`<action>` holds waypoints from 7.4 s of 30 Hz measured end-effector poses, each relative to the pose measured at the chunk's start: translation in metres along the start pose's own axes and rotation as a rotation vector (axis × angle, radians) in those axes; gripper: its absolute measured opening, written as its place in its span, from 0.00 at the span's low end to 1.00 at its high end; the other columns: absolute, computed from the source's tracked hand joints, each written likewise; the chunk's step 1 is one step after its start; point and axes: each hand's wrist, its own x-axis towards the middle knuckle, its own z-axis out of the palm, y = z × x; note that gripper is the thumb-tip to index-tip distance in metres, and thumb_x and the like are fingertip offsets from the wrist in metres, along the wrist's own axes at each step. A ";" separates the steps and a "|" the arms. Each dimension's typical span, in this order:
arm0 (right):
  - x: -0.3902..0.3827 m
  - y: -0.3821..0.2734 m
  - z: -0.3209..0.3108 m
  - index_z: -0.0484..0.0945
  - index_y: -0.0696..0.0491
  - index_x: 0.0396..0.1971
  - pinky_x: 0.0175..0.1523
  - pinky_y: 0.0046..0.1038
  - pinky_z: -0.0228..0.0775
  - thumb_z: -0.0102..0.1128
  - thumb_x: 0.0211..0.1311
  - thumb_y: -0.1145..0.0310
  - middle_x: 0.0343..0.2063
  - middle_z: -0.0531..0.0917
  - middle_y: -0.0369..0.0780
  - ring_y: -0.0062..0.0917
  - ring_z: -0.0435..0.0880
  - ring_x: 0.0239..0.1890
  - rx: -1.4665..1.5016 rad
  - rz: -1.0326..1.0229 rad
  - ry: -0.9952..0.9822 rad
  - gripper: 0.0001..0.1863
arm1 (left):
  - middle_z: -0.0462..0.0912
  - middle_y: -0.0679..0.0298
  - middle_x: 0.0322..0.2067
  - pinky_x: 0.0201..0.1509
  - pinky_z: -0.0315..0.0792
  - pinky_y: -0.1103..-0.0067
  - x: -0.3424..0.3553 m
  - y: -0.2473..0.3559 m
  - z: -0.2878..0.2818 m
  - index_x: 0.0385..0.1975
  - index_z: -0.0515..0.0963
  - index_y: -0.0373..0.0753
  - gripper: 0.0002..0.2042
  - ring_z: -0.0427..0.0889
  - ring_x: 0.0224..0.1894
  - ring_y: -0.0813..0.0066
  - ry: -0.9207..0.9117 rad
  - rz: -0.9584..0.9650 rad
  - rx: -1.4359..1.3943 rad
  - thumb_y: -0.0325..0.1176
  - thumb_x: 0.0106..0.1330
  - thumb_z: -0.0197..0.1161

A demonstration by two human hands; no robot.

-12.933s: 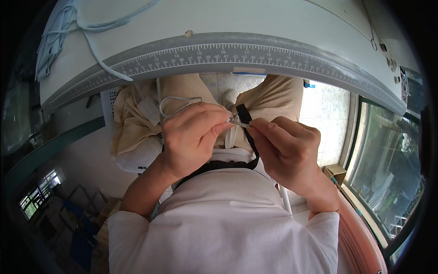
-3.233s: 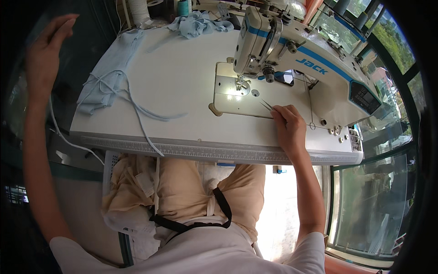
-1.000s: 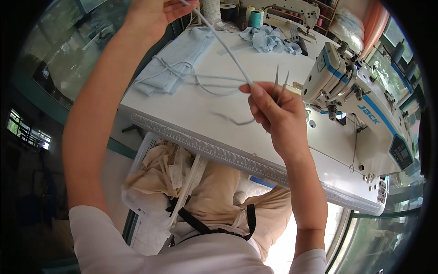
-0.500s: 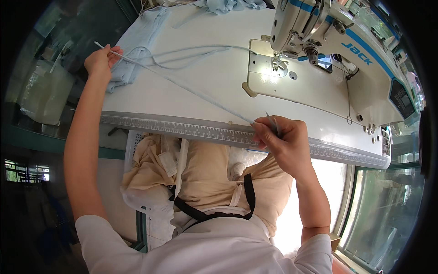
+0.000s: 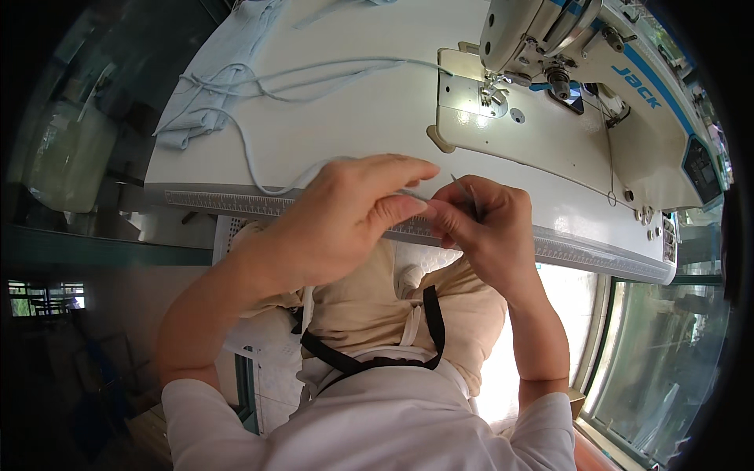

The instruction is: The person threads a white elastic band through the eye of a light blue fabric strap using a metal bodkin. They repeatedly pull the elastic through the strap and trim the excess with scissors.

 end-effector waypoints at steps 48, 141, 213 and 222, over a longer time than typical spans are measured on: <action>-0.042 0.017 -0.014 0.85 0.58 0.31 0.24 0.28 0.72 0.73 0.44 0.80 0.21 0.82 0.39 0.30 0.81 0.21 -0.577 -0.625 0.168 0.11 | 0.83 0.65 0.32 0.36 0.70 0.86 -0.050 -0.015 0.035 0.41 0.82 0.27 0.07 0.75 0.31 0.84 0.061 -0.332 -0.381 0.25 0.71 0.61; -0.059 0.038 -0.001 0.83 0.55 0.32 0.18 0.25 0.62 0.73 0.41 0.77 0.20 0.78 0.33 0.22 0.74 0.16 -0.708 -0.707 0.129 0.14 | 0.85 0.61 0.27 0.31 0.75 0.85 -0.080 -0.038 0.058 0.32 0.82 0.29 0.05 0.84 0.28 0.78 0.204 -0.078 -0.142 0.20 0.58 0.71; -0.062 0.052 0.019 0.82 0.58 0.34 0.19 0.25 0.65 0.60 0.35 0.74 0.21 0.73 0.33 0.21 0.75 0.20 -0.866 -0.725 -0.047 0.19 | 0.80 0.56 0.27 0.27 0.73 0.74 -0.085 -0.045 0.072 0.31 0.79 0.30 0.10 0.80 0.26 0.62 0.169 0.197 0.256 0.14 0.49 0.70; -0.067 0.054 0.022 0.82 0.57 0.33 0.19 0.26 0.64 0.62 0.37 0.73 0.22 0.73 0.33 0.22 0.77 0.22 -0.948 -0.641 -0.107 0.16 | 0.80 0.57 0.26 0.28 0.76 0.72 -0.093 -0.055 0.087 0.32 0.79 0.31 0.11 0.82 0.27 0.59 0.164 0.165 0.276 0.16 0.48 0.71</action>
